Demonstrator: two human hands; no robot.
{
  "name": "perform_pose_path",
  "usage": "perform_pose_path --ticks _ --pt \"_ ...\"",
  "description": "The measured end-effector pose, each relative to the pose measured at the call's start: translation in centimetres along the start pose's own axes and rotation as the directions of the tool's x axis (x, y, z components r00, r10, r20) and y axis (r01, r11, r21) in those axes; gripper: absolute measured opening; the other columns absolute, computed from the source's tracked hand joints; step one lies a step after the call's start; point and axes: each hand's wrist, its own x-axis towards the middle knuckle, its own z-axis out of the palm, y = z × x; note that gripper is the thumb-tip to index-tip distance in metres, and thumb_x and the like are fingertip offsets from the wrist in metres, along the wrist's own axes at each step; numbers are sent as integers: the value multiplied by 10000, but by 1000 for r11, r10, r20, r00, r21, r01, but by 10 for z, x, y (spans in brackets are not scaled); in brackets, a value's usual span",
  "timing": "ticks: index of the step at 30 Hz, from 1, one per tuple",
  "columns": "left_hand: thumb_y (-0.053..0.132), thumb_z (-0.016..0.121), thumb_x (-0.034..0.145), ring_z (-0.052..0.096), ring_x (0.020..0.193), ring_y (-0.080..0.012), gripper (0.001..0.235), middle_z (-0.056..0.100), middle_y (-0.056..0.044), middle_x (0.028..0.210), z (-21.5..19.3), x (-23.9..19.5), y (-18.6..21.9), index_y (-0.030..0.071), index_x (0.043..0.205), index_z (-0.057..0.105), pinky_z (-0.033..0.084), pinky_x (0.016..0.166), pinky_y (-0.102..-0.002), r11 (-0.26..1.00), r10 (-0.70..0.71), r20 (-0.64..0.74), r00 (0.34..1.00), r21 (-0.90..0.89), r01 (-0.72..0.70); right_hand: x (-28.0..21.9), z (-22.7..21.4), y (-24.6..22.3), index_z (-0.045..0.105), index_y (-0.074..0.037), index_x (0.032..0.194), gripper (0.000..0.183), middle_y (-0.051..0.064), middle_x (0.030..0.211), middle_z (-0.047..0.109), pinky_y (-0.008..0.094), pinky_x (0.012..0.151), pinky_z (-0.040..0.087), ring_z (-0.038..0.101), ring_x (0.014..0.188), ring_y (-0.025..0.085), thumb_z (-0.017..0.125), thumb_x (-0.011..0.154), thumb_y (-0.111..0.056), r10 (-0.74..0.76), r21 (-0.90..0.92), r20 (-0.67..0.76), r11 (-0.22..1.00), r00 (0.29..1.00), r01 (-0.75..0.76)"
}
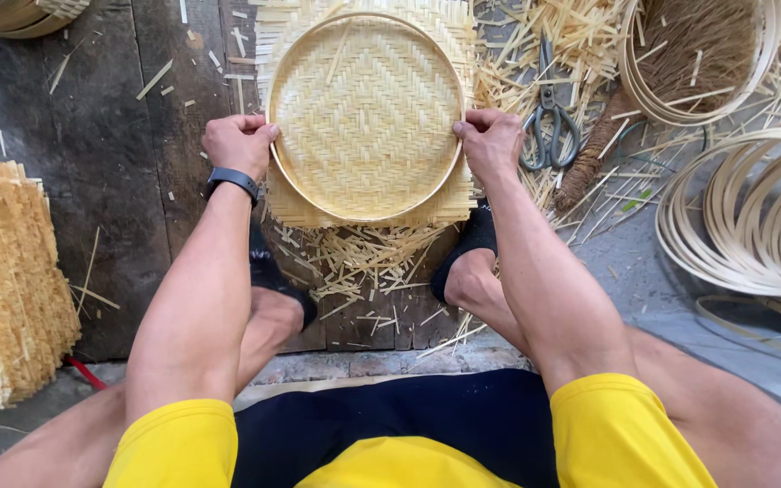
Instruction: The person assembles round bamboo baskets by placing a woven mat over a wooden form, fitting a bamboo ring over the mat, and trimming the excess mat with shears. The finished baskets are stacked nearby.
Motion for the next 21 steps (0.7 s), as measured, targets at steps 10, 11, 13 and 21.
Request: perform_pose_path --ticks 10,11,13,21 --pt "27 847 806 756 727 -163 164 773 -101 865 -6 14 -1 -21 945 773 681 622 -311 904 -249 247 937 -288 316 5 4 -1 809 -119 1073 268 61 929 809 253 752 599 742 785 112 839 808 -95 77 21 58 997 995 -78" --pt "31 848 810 752 726 -162 169 772 -104 871 -7 13 -2 -22 952 772 678 624 -316 903 -255 254 933 -283 324 6 4 -1 803 -115 1078 274 60 932 809 248 747 605 743 784 105 839 807 -93 71 44 65 996 995 -73" --pt "35 851 809 748 722 -157 176 773 -103 874 -6 14 -5 -21 957 774 675 623 -317 903 -253 245 936 -289 320 7 4 -1 791 -108 1087 285 58 938 809 237 737 618 747 782 91 840 807 -89 59 91 77 994 995 -66" --pt "74 882 807 734 694 -140 191 780 -88 856 3 7 -20 -5 957 796 652 599 -297 900 -209 163 964 -354 255 7 5 -2 799 -95 1093 265 50 869 803 233 641 596 691 665 77 829 829 -96 107 87 103 989 989 -116"
